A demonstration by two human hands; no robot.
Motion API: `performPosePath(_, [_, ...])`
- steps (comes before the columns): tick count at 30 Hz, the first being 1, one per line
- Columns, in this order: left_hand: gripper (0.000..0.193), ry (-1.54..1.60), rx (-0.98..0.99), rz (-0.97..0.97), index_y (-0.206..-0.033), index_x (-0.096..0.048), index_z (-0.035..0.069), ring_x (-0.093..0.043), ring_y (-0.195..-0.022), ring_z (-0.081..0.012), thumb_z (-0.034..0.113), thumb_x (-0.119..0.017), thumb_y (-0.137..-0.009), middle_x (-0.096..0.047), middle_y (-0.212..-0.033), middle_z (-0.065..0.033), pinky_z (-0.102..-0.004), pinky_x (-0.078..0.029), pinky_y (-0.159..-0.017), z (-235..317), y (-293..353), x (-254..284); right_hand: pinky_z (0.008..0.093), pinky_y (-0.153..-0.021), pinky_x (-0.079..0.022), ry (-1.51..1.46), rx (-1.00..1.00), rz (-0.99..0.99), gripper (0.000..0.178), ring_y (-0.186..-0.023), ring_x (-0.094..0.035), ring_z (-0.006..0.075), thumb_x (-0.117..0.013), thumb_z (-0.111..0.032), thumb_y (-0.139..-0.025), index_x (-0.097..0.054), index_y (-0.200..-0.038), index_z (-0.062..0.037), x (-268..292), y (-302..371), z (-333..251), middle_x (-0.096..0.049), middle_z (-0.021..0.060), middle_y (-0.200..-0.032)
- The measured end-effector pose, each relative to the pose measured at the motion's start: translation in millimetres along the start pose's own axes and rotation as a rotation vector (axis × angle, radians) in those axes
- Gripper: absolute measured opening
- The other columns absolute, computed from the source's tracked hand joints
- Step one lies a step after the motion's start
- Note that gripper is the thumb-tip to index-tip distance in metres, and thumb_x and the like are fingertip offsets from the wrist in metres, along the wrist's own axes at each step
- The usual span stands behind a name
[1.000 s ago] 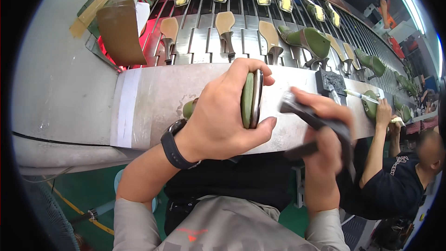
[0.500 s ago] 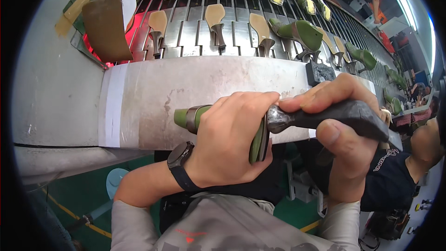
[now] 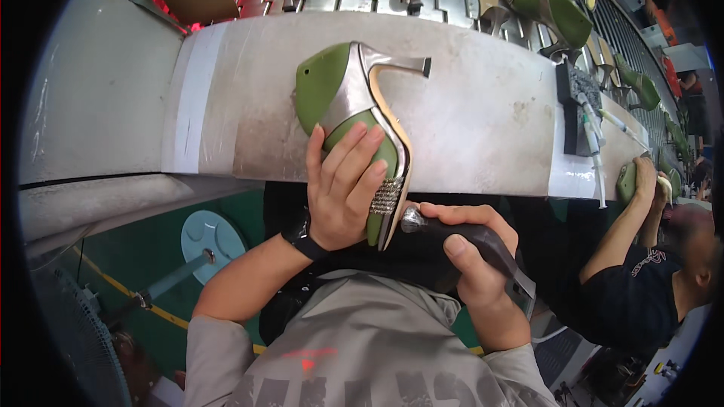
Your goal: The person attaches soles to high-heeled shoes by pressing them into place by hand, taps along the edges with a hammer, and places the assembled shoes onto a conveyor belt.
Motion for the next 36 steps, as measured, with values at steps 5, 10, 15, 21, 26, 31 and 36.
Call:
performPosePath(5, [0.055, 0.001, 0.012, 0.001, -0.139, -0.049, 0.013, -0.058, -0.139, -0.0385, 0.043, -0.074, -0.099, -0.061, -0.148, -0.0203, -0.0698, -0.027, -0.122, -4.5, 8.0, -3.6, 0.0413, -0.110, -0.052, 0.067, 0.057, -0.023, 0.027, -0.124, -0.070, 0.0307, -0.073, -0.007, -0.096, -0.064, -0.118, 0.0080, 3.0, -9.6, -9.0, -0.073, 0.0283, -0.129])
performPosePath(10, [0.051, -0.017, 0.042, -0.004, -0.136, -0.051, 0.016, -0.061, -0.135, -0.0362, 0.045, -0.072, -0.100, -0.063, -0.146, -0.0178, -0.0699, -0.029, -0.122, -2.0, 7.6, -4.0, 0.0425, -0.104, -0.057, 0.113, 0.192, -0.057, 0.033, -0.117, -0.074, 0.0344, -0.078, -0.007, -0.091, -0.067, -0.117, 0.0087, 6.1, -31.8, -32.3, -0.074, 0.0288, -0.123])
performPosePath(15, [0.035, -0.011, 0.049, 0.026, -0.133, -0.052, 0.018, -0.063, -0.132, -0.0323, 0.028, -0.068, -0.103, -0.066, -0.142, -0.0139, -0.0696, -0.030, -0.122, -5.3, 13.8, -3.9, 0.0390, -0.095, -0.061, 0.355, 0.096, -0.200, 0.031, -0.108, -0.078, 0.0301, -0.082, -0.007, -0.086, -0.069, -0.111, 0.0082, -5.4, -73.1, -45.6, -0.078, 0.0265, -0.112])
performPosePath(21, [0.030, 0.019, 0.090, 0.004, -0.132, -0.052, 0.019, -0.063, -0.133, -0.0299, 0.020, -0.064, -0.104, -0.066, -0.141, -0.0115, -0.0678, -0.029, -0.124, -4.3, 9.8, -3.4, 0.0423, -0.088, -0.067, 0.622, 0.339, -0.453, 0.032, -0.092, -0.080, 0.0343, -0.088, -0.005, -0.076, -0.073, -0.101, 0.0064, -28.5, -70.4, -60.5, -0.078, 0.0238, -0.098])
performPosePath(26, [0.030, 0.044, 0.116, -0.004, -0.132, -0.053, 0.018, -0.063, -0.134, -0.0302, 0.020, -0.064, -0.104, -0.066, -0.142, -0.0114, -0.0672, -0.027, -0.125, -4.7, 7.8, -1.5, 0.0437, -0.090, -0.067, 0.652, 0.383, -0.445, 0.034, -0.096, -0.080, 0.0361, -0.089, -0.005, -0.074, -0.073, -0.102, 0.0063, -41.3, -54.4, -56.9, -0.077, 0.0256, -0.103])
performPosePath(31, [0.032, 0.046, 0.127, 0.001, -0.132, -0.053, 0.018, -0.062, -0.134, -0.0305, 0.019, -0.065, -0.102, -0.065, -0.143, -0.0119, -0.0660, -0.025, -0.126, -5.5, 9.5, -2.6, 0.0435, -0.089, -0.067, 0.685, 0.386, -0.409, 0.034, -0.100, -0.079, 0.0377, -0.088, -0.003, -0.074, -0.073, -0.103, 0.0064, -49.4, -20.6, -40.8, -0.077, 0.0261, -0.107])
performPosePath(36, [0.036, 0.076, 0.125, 0.020, -0.132, -0.054, 0.018, -0.062, -0.135, -0.0307, 0.017, -0.069, -0.100, -0.065, -0.143, -0.0122, -0.0649, -0.026, -0.126, -6.1, 5.7, -0.6, 0.0439, -0.094, -0.064, 0.467, 0.139, -0.345, 0.035, -0.106, -0.078, 0.0407, -0.088, -0.007, -0.080, -0.071, -0.106, 0.0086, -28.1, -4.0, -20.2, -0.077, 0.0268, -0.110])
Point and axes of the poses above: each hand's wrist, its own y-axis away from the middle knuckle, its own x-axis out of the back of the hand, z = x × y, the point moved 5 cm from there along -y, towards the middle knuckle
